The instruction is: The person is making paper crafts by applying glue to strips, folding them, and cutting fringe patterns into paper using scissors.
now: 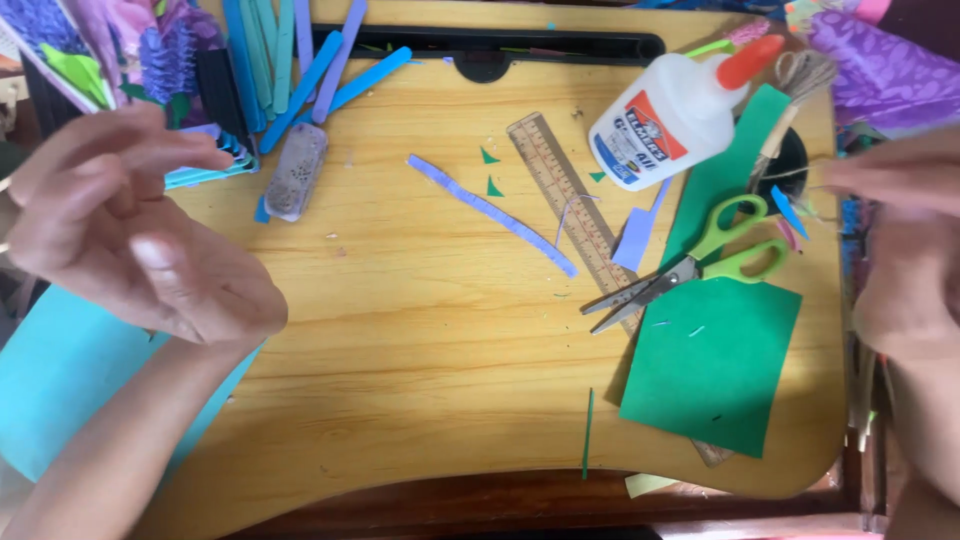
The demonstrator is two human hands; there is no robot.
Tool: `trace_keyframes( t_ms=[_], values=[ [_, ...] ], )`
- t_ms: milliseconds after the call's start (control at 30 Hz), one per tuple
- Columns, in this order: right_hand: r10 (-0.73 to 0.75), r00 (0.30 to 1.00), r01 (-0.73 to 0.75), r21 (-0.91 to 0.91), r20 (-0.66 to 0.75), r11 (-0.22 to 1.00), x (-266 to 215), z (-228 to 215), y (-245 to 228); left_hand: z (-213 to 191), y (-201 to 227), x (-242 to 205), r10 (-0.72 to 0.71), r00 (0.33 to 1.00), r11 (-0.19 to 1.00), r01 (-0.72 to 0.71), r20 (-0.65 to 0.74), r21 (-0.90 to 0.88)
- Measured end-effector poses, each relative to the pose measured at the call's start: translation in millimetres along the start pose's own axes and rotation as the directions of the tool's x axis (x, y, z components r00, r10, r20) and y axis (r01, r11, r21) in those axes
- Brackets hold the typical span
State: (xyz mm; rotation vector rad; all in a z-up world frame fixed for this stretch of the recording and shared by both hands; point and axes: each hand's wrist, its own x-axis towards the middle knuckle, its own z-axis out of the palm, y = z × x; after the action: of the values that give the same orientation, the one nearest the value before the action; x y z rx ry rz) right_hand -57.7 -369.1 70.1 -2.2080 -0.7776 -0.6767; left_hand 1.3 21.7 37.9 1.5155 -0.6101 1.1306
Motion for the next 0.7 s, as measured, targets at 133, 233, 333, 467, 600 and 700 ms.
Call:
trace_keyframes(
  t_ms=[133, 233, 333, 467, 600, 700],
  values=[
    [0.146, 0.852, -0.071, -0.166, 0.503, 0.984, 20, -16, -12, -30, -18, -15, 0.050, 0.883, 0.976, -0.141, 0.468, 0.163],
    [0.167, 0.772, 0.082, -0.356, 0.613, 0.931, -20, -17, 7, -26, -30, -23, 0.390, 0.709, 0.871, -0.491, 0.588, 0.014],
    [0.239, 0.762, 0.051, -0.424, 0.602, 0.904, -31, -10, 3, -12, -19, -11, 0.537, 0.618, 0.774, -0.631, 0.574, -0.045],
    [0.211, 0.807, 0.047, -0.416, 0.552, 0.908, -51, -11, 9, -15, -23, -11, 0.572, 0.579, 0.722, -0.692, 0.581, -0.021],
    [0.289, 0.805, -0.058, -0.416, 0.518, 0.907, -63, -21, 7, -15, -24, -15, 0.493, 0.554, 0.741, -0.672, 0.670, 0.010],
    [0.385, 0.785, -0.186, -0.409, 0.486, 0.894, -74, -29, 14, -9, -13, -19, 0.486, 0.526, 0.749, -0.662, 0.698, -0.023]
  ],
)
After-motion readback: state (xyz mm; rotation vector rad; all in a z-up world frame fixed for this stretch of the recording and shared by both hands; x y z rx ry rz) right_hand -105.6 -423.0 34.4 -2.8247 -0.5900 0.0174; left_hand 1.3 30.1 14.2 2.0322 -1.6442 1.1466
